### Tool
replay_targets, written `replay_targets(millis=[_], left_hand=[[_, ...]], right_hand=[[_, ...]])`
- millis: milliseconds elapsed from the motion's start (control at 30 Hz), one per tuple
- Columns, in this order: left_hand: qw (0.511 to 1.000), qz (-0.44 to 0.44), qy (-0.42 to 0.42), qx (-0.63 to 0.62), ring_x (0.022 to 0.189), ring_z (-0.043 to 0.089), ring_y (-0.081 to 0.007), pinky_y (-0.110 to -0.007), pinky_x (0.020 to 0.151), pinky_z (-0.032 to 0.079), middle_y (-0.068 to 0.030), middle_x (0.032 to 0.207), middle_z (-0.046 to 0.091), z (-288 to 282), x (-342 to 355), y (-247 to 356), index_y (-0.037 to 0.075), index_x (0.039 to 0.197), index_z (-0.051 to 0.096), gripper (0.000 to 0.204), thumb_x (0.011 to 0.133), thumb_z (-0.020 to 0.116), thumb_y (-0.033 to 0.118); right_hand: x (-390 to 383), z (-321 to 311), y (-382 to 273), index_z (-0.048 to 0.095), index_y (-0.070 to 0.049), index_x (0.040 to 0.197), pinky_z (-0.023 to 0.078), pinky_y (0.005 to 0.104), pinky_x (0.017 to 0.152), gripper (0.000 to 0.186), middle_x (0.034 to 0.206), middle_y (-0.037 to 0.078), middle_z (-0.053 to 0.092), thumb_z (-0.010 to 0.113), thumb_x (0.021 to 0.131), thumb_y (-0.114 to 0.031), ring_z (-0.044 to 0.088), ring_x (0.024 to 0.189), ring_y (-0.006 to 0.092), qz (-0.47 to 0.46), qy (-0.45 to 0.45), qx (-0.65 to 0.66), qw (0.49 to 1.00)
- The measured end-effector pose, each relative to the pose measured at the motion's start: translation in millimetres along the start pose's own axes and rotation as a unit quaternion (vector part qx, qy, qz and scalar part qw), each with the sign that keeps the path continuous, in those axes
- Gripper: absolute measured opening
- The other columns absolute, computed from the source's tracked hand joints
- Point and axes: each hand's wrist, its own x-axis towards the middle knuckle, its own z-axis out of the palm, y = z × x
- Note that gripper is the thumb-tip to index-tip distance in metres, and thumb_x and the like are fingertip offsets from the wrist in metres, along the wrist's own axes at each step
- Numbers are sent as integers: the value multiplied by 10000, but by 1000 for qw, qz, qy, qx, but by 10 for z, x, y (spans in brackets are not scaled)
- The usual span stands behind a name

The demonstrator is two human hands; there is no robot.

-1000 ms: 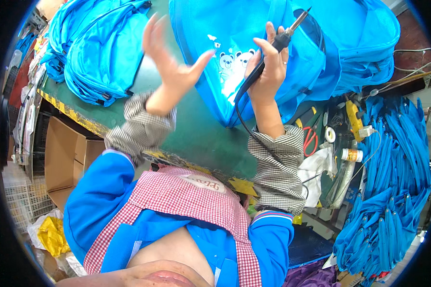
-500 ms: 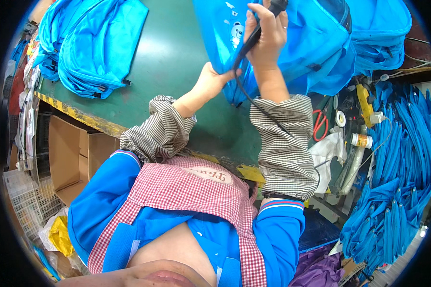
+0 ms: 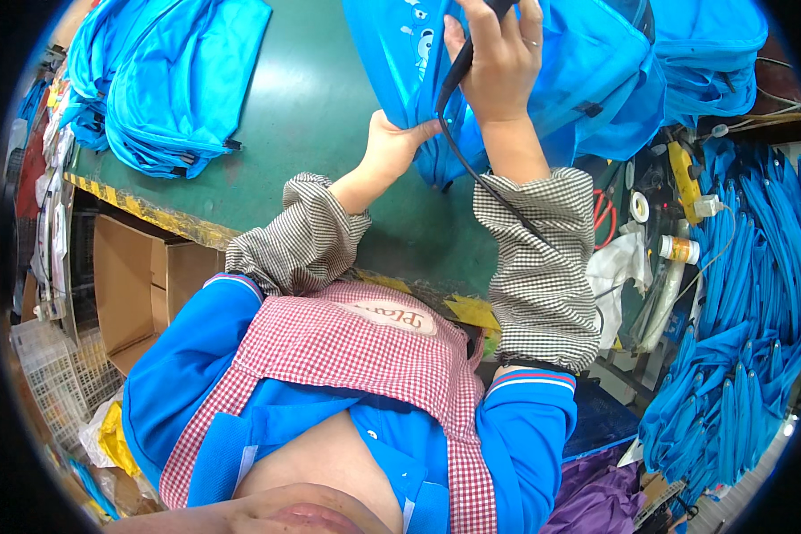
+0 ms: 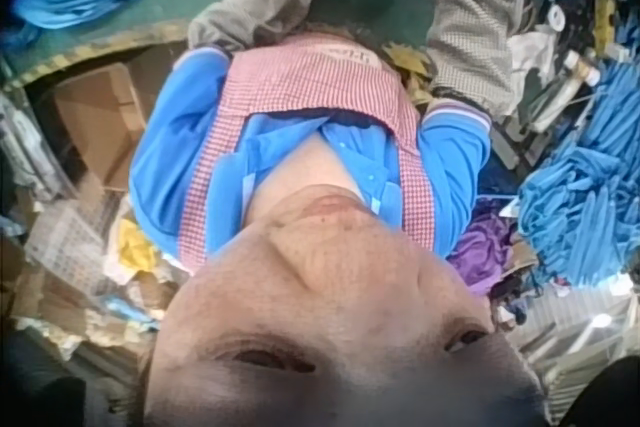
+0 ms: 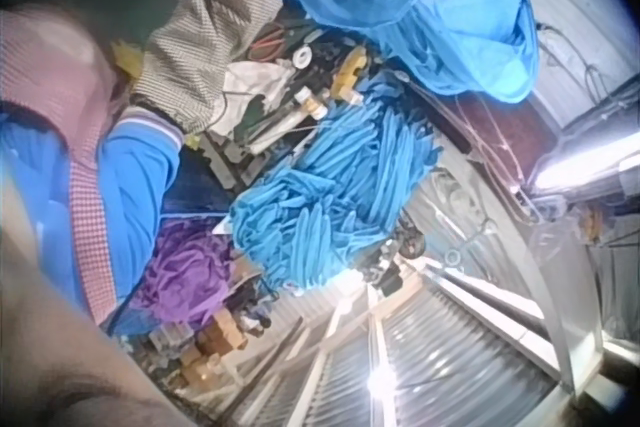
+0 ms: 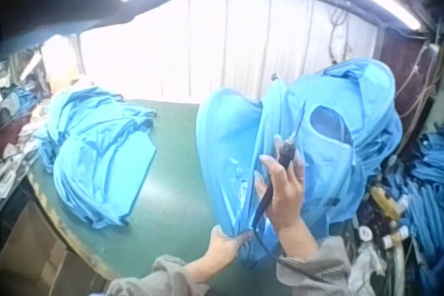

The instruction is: The person uses a handheld soldering iron to seal seams on blue fabric bags. They repeatedly pick up a bag, apply the hot tip along a seam, and place the finished bag aside. The process is repeated for multiple bags on a green workbench.

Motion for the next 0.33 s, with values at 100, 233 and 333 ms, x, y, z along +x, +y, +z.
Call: replay_targets(millis=[100, 233, 333], left_hand=[[1000, 13, -4, -3, 809, 644, -138, -299, 721, 526, -78, 929, 695, -50, -22, 37, -12, 999, 676, 254, 763, 753, 43], [999, 28, -15, -5, 822, 651, -142, -290, 747, 529, -90, 958, 698, -82, 15, 19, -12, 1017, 674, 278, 759, 759, 51], [999, 18, -43, -9, 829, 652, -143, -289, 760, 529, -91, 958, 699, -25, -8, -80, -10, 1019, 675, 281, 760, 760, 55]], right_hand=[[-39, -308, -136, 579, -63, 1119, 394, 346, 892, 361, 1146, 105, 654, 712, 828, -230, 616, 979, 258, -11, 8, 2, 1000], [-377, -959, -706, 591, -20, 1094, 419, 388, 772, 423, 876, 101, 615, 567, 905, -397, 537, 738, 273, 104, 36, 151, 982], [-704, -1334, -837, 632, -63, 953, 431, 378, 828, 220, 728, 27, 620, 558, 893, -262, 524, 596, 189, 100, -95, 87, 987]])
